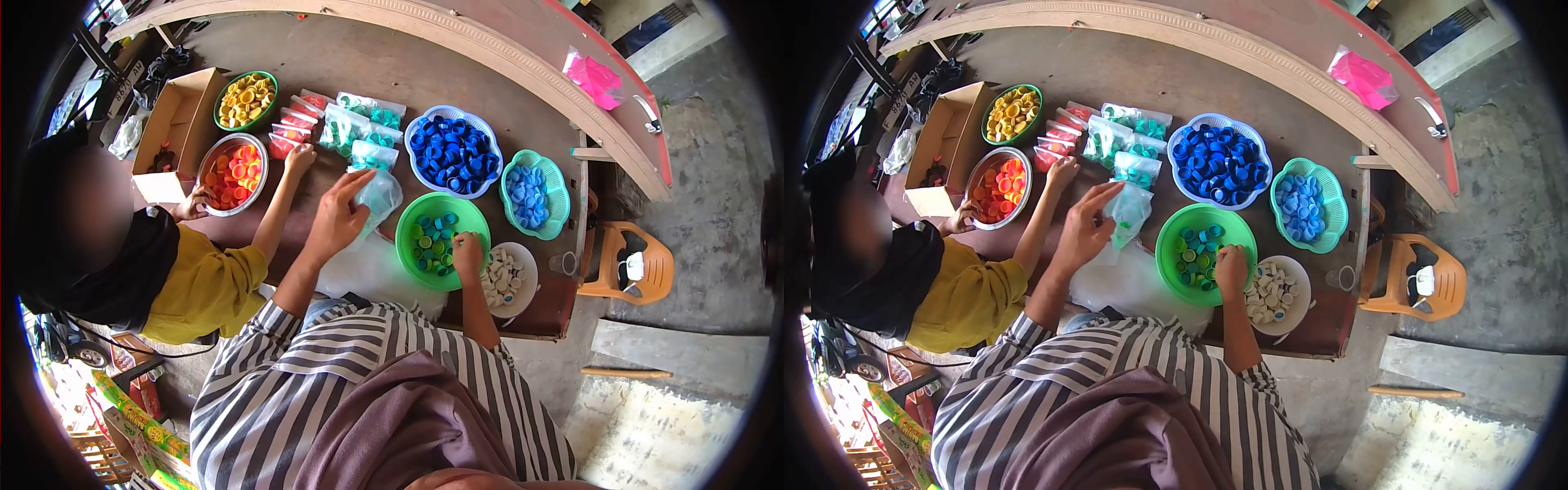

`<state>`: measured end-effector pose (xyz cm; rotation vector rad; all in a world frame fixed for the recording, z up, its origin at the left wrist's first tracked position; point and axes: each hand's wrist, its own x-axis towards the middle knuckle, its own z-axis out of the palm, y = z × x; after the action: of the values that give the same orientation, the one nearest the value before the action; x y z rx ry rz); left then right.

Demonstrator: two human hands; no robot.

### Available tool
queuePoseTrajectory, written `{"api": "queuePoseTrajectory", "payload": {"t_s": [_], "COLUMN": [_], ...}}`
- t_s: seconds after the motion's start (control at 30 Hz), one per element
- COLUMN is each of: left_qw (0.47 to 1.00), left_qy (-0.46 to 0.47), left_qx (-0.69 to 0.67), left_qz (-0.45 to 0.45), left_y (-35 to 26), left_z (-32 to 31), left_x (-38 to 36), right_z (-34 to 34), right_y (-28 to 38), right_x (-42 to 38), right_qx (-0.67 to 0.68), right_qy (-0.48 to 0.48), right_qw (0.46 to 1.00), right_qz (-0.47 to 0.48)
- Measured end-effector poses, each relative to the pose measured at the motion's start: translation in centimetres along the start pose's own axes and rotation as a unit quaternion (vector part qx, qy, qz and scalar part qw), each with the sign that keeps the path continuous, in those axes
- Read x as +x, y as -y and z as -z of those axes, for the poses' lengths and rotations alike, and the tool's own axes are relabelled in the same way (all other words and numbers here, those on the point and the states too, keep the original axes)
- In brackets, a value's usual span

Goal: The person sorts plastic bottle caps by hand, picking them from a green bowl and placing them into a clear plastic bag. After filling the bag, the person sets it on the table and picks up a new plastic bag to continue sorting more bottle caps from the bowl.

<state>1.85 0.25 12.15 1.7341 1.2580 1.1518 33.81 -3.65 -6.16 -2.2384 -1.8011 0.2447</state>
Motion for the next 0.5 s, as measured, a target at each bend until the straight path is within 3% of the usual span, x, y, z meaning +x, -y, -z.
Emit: {"api": "queuePoseTrajectory", "payload": {"t_s": [0.07,0.1,0.17,0.2,0.27,0.33,0.4,0.5], "left_qw": [1.0,1.0,0.999,0.998,0.997,0.997,0.996,0.995], "left_qy": [0.018,0.022,0.024,0.018,0.011,0.063,0.067,0.074], "left_qx": [-0.007,0.002,0.01,0.018,0.022,0.032,0.05,0.048], "left_qz": [0.008,-0.011,-0.032,-0.049,-0.067,-0.011,-0.024,-0.05], "left_y": [-0.5,-0.5,0.0,0.5,0.0,-0.8,0.0,0.5], "left_z": [-1.3,-2.4,-4.7,-6.1,-7.8,-8.8,-10.0,-10.0], "left_x": [-0.8,-1.3,-2.4,-3.1,-4.1,-5.3,-6.0,-6.2], "right_z": [2.1,4.2,9.6,11.5,14.0,14.3,14.4,12.5], "right_y": [0.4,1.7,6.0,7.5,9.7,11.0,11.0,9.9], "right_x": [-0.3,-0.7,-2.2,-3.1,-4.9,-6.6,-6.7,-6.5], "right_qx": [0.181,0.181,0.323,0.321,0.222,0.252,0.11,0.22], "right_qy": [-0.016,-0.018,-0.095,-0.097,-0.234,-0.222,-0.084,-0.086], "right_qw": [0.983,0.983,0.939,0.939,0.931,0.924,0.955,0.95], "right_qz": [0.03,0.035,0.075,0.077,0.17,0.184,0.262,0.204]}}
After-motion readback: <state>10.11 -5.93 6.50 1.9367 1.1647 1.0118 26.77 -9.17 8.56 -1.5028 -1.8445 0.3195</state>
